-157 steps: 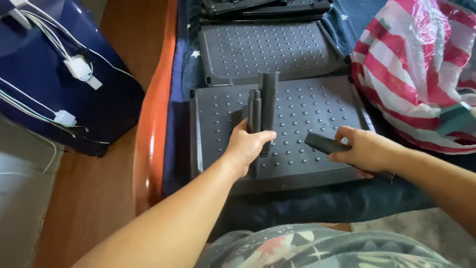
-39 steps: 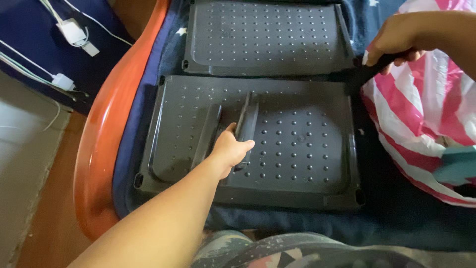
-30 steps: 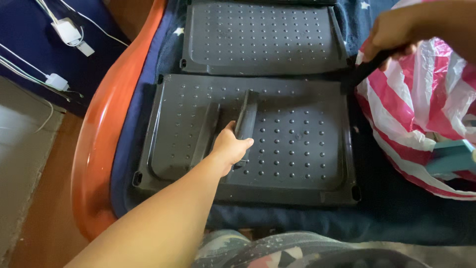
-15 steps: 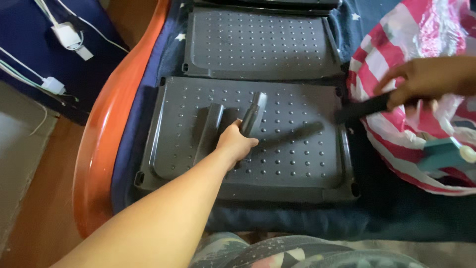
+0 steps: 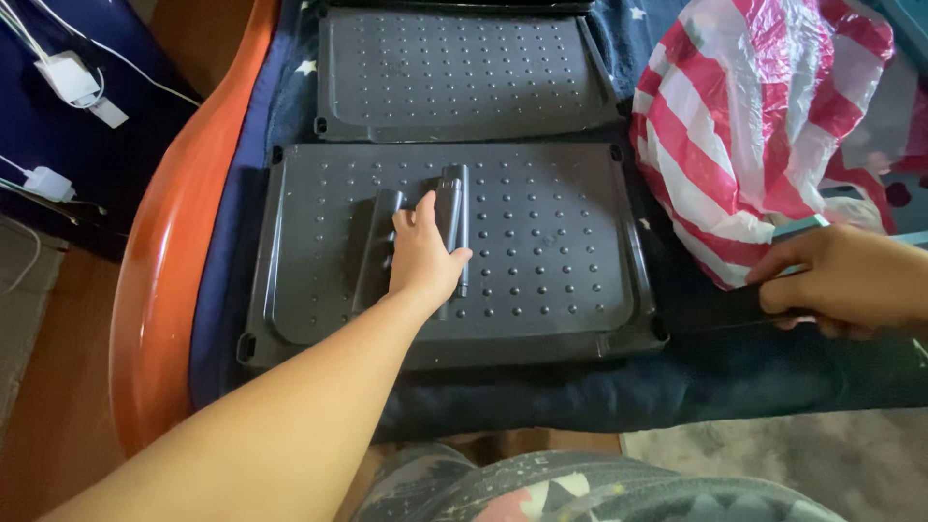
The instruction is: The person assembles a black plastic step stool by inserting cylindrical leg pieces into the underside of the top platform, then attaching the top platform to the base. The person handles the platforms and legs by hand, aligning and pressing them together until the stool is fully assembled.
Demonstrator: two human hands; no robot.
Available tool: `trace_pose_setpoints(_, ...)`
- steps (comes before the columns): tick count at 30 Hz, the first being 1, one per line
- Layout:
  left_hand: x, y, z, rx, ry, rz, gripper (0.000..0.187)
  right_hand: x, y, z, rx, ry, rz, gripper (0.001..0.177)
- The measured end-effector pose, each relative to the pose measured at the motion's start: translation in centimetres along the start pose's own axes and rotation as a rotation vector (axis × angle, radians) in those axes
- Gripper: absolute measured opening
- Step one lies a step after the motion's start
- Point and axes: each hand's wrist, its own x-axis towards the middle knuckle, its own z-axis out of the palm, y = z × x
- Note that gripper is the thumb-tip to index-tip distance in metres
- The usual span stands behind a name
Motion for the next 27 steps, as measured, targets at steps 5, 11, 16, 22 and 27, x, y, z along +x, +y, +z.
trace_pose_setpoints(5,-1.4,-0.4,-0.2,0.072,0.064,0.157,0.100,-1.2,-1.6,1.4,-0.110,0.085,-0.059,0.034)
trace_pose_setpoints(11,-4.7,-1.0,-2.8,0.243,0.248,0.382,0.096,-1.5,-3.1,2.7,-0.145,0.077,-0.129,0.035)
trace_pose_setpoints(16,-6.7,-4.2,-7.3,0.367,0.258,-0.200,0.123,-0.5,-2.1,5.1,-0.214,0.235,-0.258,0.037)
trace_pose_setpoints(22,-6.4,-7.4,-7.7,0.427,-0.006,-0.479,0.153,1.1,-1.0,6.7,-0.194,0.293,-0.272,0.045)
trace_pose_setpoints(27,-6.1,-7.9,-7.4,0.460,-0.024,-0.501,0.153,1.3,-1.1,7.9,-0.240,0.320,-0.280,0.044)
